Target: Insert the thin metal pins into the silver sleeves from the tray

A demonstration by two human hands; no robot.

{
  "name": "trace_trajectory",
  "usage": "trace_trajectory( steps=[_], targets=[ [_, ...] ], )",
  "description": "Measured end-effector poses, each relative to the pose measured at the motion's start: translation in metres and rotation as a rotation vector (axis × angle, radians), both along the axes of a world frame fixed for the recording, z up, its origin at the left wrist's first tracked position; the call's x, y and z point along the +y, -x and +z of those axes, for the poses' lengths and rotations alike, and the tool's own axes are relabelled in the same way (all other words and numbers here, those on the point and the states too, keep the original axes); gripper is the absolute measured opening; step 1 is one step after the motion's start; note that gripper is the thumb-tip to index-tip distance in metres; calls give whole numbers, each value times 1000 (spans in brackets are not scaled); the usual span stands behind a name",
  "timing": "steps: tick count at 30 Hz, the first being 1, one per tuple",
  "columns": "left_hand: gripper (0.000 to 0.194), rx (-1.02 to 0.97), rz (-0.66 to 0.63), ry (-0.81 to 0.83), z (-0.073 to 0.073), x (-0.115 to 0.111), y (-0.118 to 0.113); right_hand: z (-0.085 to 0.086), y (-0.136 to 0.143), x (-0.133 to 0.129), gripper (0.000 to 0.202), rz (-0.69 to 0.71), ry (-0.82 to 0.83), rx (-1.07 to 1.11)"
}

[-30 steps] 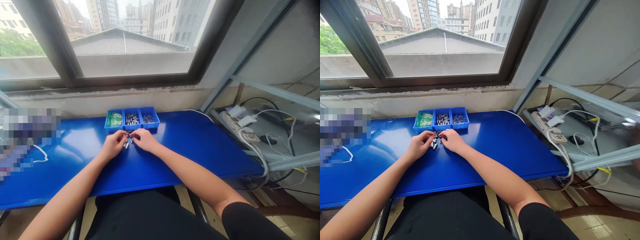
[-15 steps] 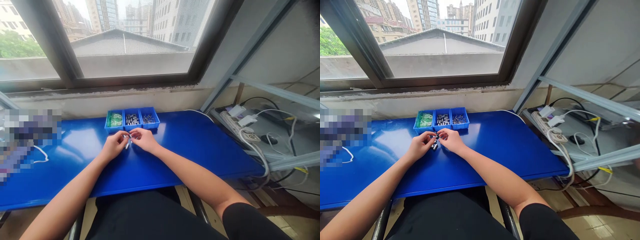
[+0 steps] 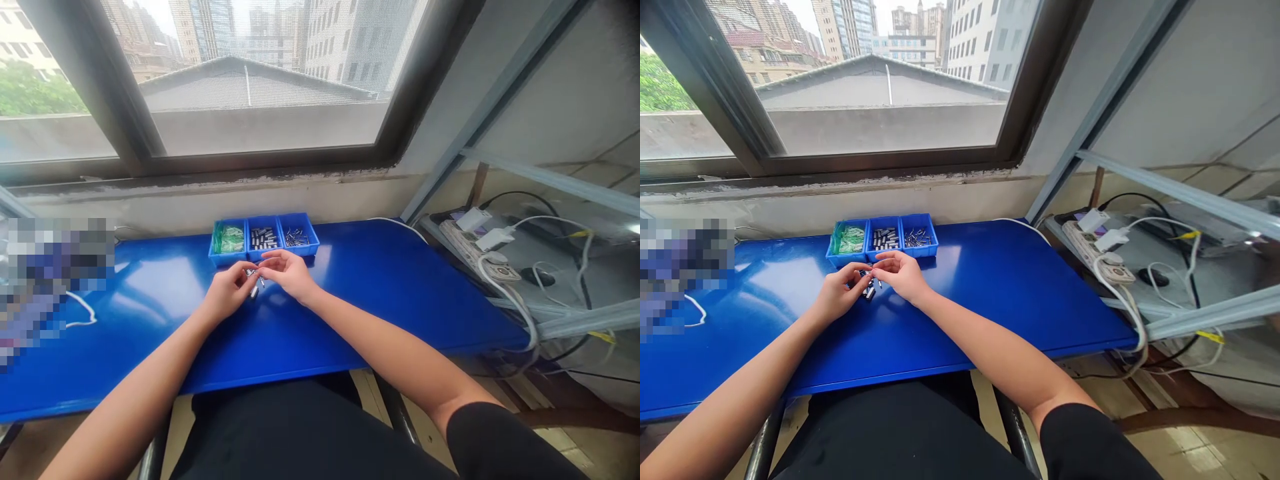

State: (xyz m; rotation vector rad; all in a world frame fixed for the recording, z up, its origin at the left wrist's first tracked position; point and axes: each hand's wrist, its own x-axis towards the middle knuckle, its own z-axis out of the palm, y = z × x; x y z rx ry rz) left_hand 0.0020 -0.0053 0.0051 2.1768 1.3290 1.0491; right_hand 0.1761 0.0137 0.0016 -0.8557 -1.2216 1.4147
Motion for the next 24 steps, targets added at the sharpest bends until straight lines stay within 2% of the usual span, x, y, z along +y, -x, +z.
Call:
trace_trajectory(
  steps=[4, 17, 24],
  targets=[
    [26, 30, 57, -10, -1, 2, 1, -3, 2, -1, 41, -2, -19, 1],
    [28, -42, -2, 5, 0, 0, 0, -1, 4, -2, 34, -23, -19, 4],
    [28, 7, 48, -24, -2, 4, 3, -2, 3, -3, 35, 16, -43, -55]
  ],
)
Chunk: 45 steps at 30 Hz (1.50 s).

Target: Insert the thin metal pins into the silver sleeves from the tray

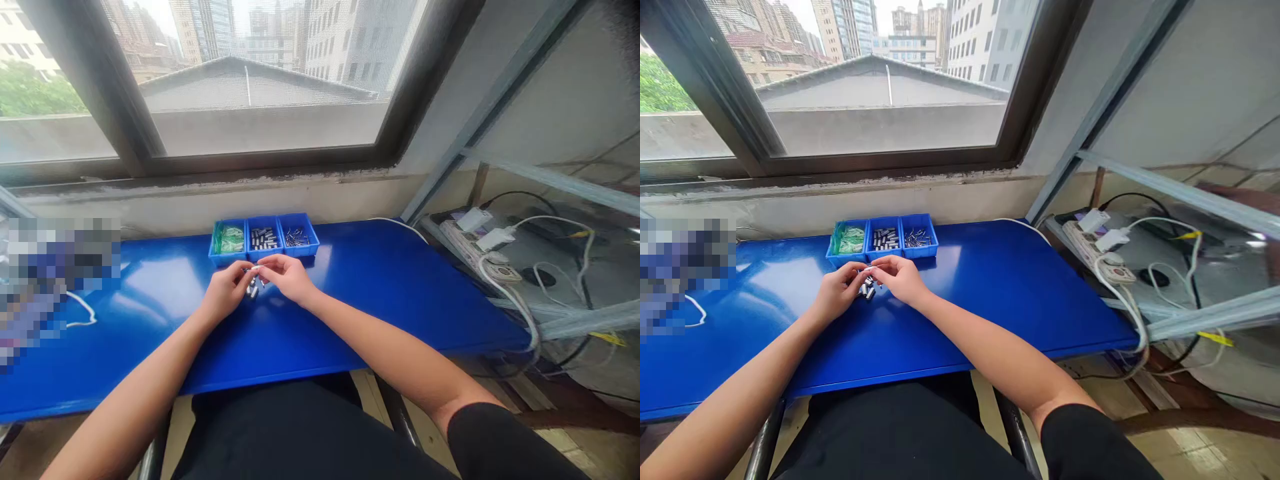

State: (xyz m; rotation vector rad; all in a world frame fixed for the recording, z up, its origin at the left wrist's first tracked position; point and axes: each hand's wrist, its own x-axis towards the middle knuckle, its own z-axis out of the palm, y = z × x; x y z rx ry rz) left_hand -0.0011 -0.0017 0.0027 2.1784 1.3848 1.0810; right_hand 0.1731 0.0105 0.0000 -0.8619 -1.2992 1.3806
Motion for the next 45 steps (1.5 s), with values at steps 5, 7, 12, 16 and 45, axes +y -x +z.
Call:
trace_trajectory(
  steps=[5, 7, 12, 16, 45],
  targets=[
    [32, 18, -7, 20, 2, -1, 1, -2, 1, -1, 36, 48, -29, -16],
    [29, 0, -6, 23, 2, -1, 0, -1, 1, -1, 35, 33, -16, -7],
    [29, -64, -44, 7, 1, -2, -2, 2, 1, -1, 34, -1, 23, -2],
    [25, -58, -41, -7, -1, -1, -1, 3, 1, -1, 34, -2, 22, -3],
    [30, -35, -6, 11, 2, -2, -2, 1, 1, -1, 39, -13, -3, 1]
  ],
)
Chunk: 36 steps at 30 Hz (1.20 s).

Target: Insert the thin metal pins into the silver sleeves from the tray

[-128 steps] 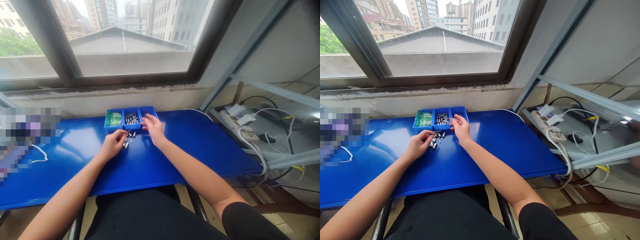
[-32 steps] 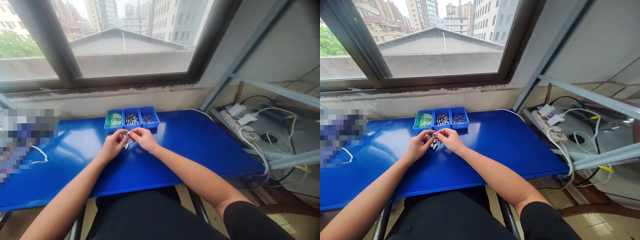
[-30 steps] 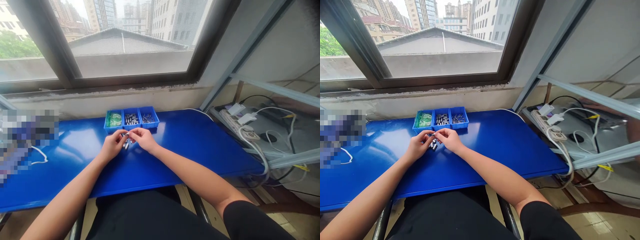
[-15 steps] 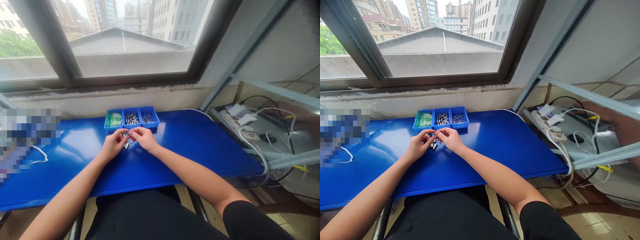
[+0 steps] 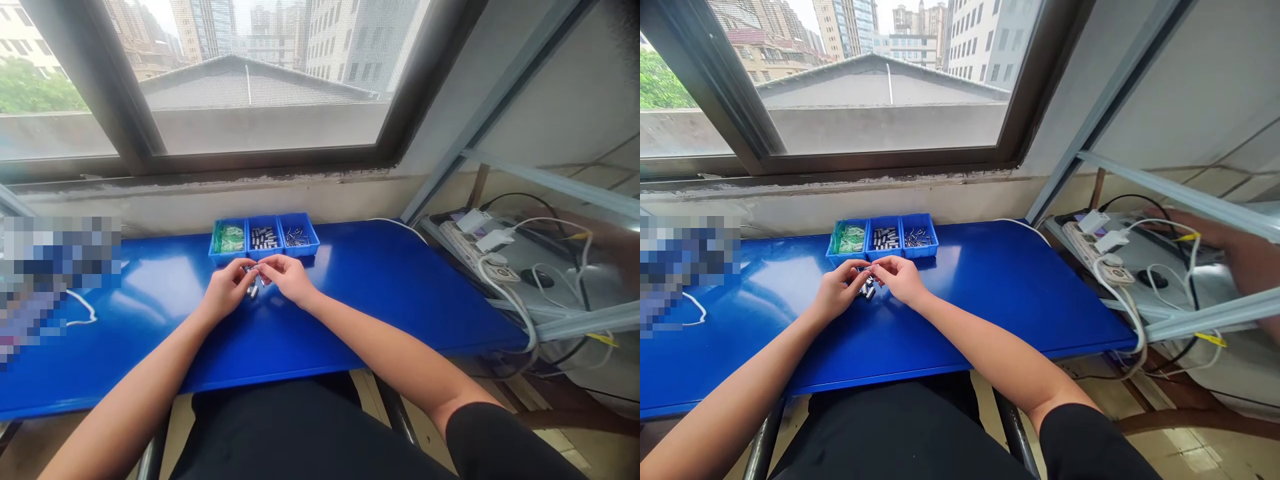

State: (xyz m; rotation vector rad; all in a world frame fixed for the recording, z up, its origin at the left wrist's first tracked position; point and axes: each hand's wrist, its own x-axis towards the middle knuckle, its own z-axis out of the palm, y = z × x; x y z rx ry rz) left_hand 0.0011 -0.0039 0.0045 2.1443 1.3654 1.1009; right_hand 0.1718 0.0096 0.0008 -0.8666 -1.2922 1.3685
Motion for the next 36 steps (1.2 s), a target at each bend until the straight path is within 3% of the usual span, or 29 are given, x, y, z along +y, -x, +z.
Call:
trace_trajectory(
  steps=[36],
  targets=[
    [27, 11, -14, -25, -3, 2, 2, 4, 1, -3, 41, -3, 24, 18]
  ],
)
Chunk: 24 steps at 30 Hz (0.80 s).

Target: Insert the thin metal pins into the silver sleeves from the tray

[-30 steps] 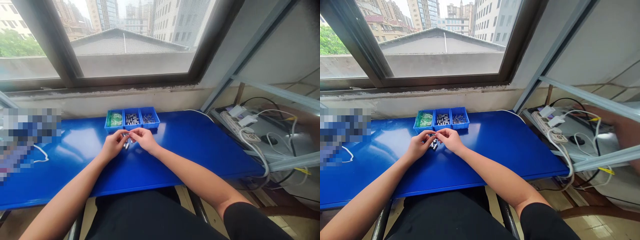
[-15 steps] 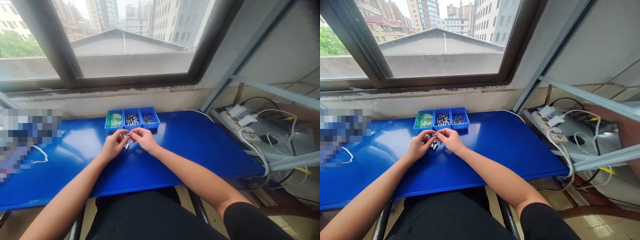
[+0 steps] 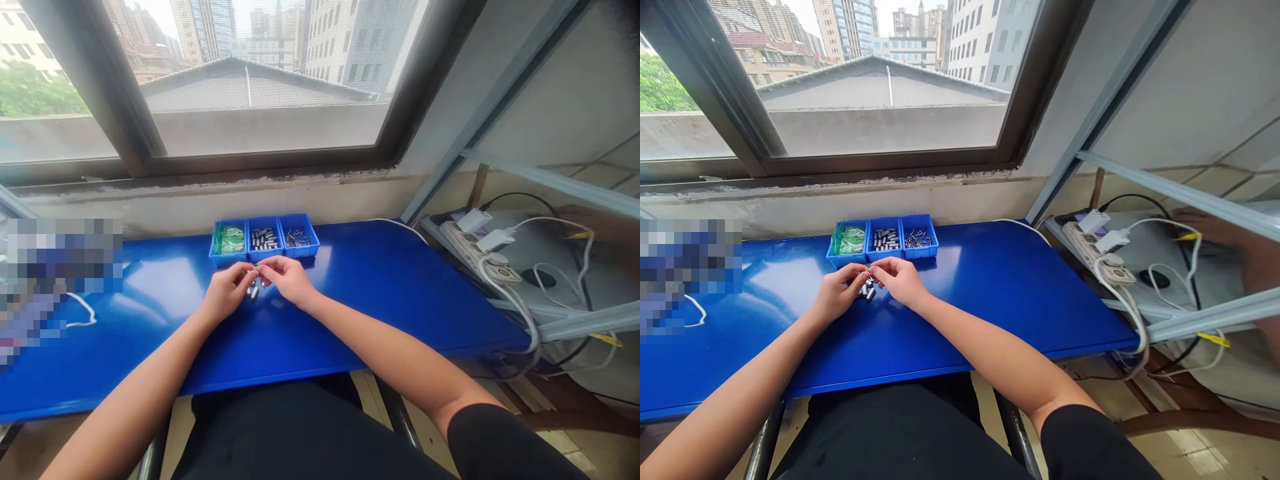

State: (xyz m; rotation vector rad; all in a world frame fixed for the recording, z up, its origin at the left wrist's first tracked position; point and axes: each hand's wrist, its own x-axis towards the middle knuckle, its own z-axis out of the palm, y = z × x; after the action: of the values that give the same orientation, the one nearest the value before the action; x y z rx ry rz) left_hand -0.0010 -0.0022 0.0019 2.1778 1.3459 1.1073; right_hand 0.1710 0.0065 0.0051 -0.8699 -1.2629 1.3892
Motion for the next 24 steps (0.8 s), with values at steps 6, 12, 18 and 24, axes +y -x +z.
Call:
trace_trajectory(
  steps=[6, 12, 18, 24],
  targets=[
    [29, -47, -31, -13, 1, -1, -2, 0, -2, 2, 41, 7, 33, 3],
    [28, -3, 1, -23, 1, 0, -1, -2, -2, 2, 40, 10, 5, -21],
    [31, 6, 20, -12, -1, 1, 1, -5, 0, 1, 38, 27, -49, -36],
    [28, -51, -12, -9, 0, 0, -1, -4, 0, 3, 39, 16, 15, 3]
  ],
)
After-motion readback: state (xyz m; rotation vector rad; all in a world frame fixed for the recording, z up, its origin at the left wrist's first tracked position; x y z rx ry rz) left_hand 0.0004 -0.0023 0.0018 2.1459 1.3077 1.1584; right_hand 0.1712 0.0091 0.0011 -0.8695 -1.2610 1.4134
